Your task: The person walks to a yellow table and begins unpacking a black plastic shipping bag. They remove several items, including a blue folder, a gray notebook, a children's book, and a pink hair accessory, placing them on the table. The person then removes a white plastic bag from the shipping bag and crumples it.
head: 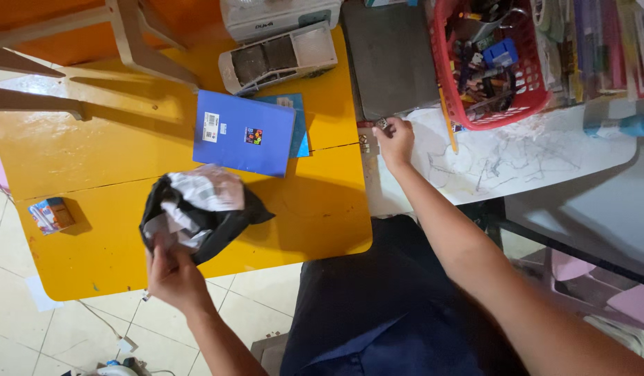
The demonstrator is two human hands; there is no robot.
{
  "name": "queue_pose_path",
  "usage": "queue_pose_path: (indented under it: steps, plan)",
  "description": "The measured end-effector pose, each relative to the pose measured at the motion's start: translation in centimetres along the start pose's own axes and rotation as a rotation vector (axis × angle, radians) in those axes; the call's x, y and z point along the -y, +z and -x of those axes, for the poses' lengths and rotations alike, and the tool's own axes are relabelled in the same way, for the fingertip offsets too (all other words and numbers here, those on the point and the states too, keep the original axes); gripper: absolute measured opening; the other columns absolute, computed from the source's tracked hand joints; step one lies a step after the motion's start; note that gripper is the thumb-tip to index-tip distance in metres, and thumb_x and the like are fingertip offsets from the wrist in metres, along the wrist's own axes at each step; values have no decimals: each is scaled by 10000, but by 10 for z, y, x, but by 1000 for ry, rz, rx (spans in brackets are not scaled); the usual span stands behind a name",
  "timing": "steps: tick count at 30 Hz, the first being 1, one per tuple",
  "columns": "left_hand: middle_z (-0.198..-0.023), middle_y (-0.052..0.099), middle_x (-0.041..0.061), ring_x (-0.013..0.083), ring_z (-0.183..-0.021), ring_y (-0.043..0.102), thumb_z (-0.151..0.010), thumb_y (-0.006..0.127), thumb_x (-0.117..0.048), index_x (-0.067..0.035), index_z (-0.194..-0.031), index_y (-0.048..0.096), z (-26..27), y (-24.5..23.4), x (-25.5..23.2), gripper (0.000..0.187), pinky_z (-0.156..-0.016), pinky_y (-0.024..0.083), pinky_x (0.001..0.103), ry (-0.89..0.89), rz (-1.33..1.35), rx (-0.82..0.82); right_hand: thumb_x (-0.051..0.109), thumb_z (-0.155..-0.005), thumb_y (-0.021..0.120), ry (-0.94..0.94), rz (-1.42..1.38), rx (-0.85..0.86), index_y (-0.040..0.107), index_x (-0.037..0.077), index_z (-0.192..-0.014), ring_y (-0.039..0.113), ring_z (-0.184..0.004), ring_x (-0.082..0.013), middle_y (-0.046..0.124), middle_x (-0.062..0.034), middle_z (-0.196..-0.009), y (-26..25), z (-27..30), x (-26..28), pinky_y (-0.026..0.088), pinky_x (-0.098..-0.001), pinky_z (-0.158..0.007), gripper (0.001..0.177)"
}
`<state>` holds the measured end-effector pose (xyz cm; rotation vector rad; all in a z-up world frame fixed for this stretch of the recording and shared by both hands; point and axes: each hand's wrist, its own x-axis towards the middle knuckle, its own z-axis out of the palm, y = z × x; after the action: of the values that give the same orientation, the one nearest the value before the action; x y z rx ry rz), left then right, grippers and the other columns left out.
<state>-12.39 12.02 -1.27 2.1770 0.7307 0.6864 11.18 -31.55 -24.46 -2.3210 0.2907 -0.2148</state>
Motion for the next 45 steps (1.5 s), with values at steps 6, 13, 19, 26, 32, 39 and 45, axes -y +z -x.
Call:
queue_pose_path:
  steps: [6,13,19,26,32,39,45]
  plan:
    - [-1147,701,115,127,-769,618,-953,580,114,26,-1330,690,3,18,-30,403,-709,496,247,-93,-31,88,-18,-757,688,496,-974,212,553,87,-1068,633,-761,-160,639,-62,-909,-14,-2,-8,557,-331,-661,355]
    - [-1223,700,121,121,-858,657,-983,563,112,34,-1333,672,4,25,-37,375,-756,525,241,-46,31,103,44,-741,736,-151,-73,590,611,86,-1241,628,-900,-341,606,-184,-997,-50,13,47,540,-458,-750,518]
    - [-1263,700,148,152,-837,663,-971,582,106,16,-1318,683,7,27,-33,372,-744,525,253,-5,-30,104,117,-794,785,-360,138,556,593,103,-1224,673,-912,-400,665,-171,-1011,-50,7,57,551,-466,-759,470]
    - [-1202,700,172,183,-770,658,-956,596,98,-9,-1326,699,5,29,-24,399,-705,518,272,12,-100,102,152,-715,861,-106,-104,533,657,-4,-992,648,-766,-145,700,-78,-838,-105,-8,28,557,-304,-684,378]
    - [-1131,693,152,169,-717,617,-964,599,96,-1,-1324,700,1,32,-37,386,-666,498,281,7,-90,119,96,-831,846,-41,-287,100,622,-28,-1009,689,-809,-125,721,-56,-911,-190,-74,16,556,-281,-741,312]
    - [-1185,699,164,173,-721,583,-950,607,102,23,-1318,689,0,39,-52,386,-669,501,271,76,-42,179,133,-876,811,278,-567,224,576,-11,-1100,552,-694,-71,625,-12,-883,-209,-124,-45,415,-206,-562,355]
    - [-1299,696,176,153,-740,619,-946,586,110,24,-1313,684,6,42,-59,389,-686,518,270,95,-50,182,275,-904,705,810,-1525,550,599,-51,-1239,437,-628,-85,506,-40,-856,-237,-123,-26,352,-191,-505,479]
